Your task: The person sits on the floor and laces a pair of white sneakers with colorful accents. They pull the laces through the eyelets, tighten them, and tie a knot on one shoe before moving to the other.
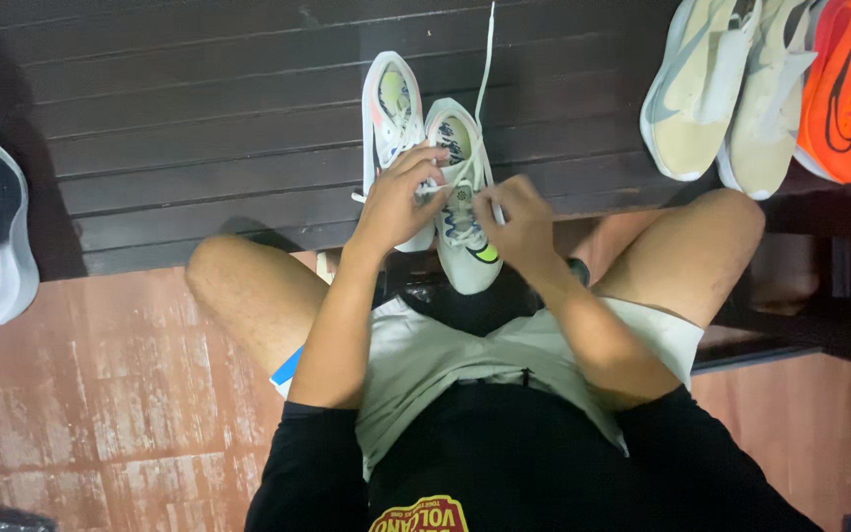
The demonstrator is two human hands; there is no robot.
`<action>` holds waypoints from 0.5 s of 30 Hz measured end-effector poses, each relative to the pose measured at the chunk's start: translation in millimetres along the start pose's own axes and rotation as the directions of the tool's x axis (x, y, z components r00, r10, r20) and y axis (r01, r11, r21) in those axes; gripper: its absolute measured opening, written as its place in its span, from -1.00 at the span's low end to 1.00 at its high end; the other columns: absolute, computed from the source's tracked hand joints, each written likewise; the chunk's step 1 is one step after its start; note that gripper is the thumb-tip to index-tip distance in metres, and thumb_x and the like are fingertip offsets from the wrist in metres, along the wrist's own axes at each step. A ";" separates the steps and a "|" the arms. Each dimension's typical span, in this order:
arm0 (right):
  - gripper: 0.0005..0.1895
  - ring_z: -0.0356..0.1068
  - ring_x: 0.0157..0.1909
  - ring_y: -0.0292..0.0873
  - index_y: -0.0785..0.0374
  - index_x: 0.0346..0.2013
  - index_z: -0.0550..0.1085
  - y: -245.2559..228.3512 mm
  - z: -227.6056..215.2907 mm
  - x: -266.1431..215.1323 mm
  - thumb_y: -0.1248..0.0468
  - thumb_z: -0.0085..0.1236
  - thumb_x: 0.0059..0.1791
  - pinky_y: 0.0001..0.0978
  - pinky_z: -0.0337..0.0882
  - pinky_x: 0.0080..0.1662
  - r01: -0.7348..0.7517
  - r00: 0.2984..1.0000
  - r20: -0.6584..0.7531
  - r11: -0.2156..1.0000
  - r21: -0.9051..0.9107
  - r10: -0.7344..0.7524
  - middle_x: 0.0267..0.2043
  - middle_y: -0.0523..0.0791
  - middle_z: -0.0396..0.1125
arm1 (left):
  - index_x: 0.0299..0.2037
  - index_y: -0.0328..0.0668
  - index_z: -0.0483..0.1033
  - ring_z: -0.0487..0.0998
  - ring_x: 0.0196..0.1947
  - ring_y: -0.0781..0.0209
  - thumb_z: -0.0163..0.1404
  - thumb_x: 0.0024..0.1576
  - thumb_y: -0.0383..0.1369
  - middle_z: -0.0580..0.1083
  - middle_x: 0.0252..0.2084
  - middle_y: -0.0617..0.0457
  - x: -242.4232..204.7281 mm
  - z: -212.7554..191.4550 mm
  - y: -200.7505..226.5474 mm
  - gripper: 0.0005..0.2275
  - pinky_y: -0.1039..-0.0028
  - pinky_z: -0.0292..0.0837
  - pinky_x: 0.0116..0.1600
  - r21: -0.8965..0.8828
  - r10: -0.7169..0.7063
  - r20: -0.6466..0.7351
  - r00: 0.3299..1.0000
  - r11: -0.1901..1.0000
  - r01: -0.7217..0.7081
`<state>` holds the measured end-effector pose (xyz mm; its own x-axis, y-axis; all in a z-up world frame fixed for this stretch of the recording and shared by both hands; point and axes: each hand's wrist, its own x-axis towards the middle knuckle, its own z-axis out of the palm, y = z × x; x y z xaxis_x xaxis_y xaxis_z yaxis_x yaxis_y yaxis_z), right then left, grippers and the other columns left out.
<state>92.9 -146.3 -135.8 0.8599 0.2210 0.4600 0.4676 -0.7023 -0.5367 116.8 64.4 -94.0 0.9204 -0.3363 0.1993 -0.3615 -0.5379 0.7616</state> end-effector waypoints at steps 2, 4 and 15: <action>-0.83 0.46 -0.25 -0.04 0.21 -0.20 0.49 -16.3 5.3 -7.4 0.28 0.21 -0.07 -0.31 0.44 -0.31 -0.049 0.990 0.133 0.998 0.030 0.045 -0.31 -0.09 0.37 | -0.34 -0.12 0.39 0.34 0.23 -0.10 0.13 0.03 -0.44 0.48 0.07 0.07 -0.6 2.0 1.2 -0.87 0.11 0.37 0.15 -0.010 -0.005 0.000 1.000 1.000 0.005; -0.70 0.49 -0.23 0.06 0.31 -0.07 0.52 -28.1 7.0 -9.3 0.27 0.18 -0.07 -0.16 0.47 -0.30 -0.097 0.962 0.260 0.994 0.051 0.081 -0.27 0.05 0.46 | -0.32 -0.13 0.40 0.33 0.24 -0.12 0.12 0.04 -0.44 0.47 0.08 0.05 0.1 0.5 5.6 -0.87 0.10 0.36 0.17 -0.021 -0.004 -0.003 1.000 1.000 0.004; -0.92 0.30 -0.55 -0.18 0.21 -0.39 0.56 -1.7 16.9 -11.6 0.35 0.13 -0.02 -0.47 0.26 -0.49 -0.136 0.986 0.152 0.821 0.554 0.061 -0.56 -0.12 0.26 | -0.21 -0.05 0.46 0.34 0.25 -0.04 0.17 -0.05 -0.44 0.46 0.13 0.11 0.2 -6.5 -4.9 -0.77 0.11 0.34 0.16 0.038 -0.018 0.069 0.997 0.999 0.015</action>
<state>85.6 -136.2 -152.2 0.9080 0.2783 0.3132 0.3799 -0.2316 -0.8956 119.7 72.0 -93.7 0.9141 -0.3794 0.1427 -0.3530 -0.5719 0.7405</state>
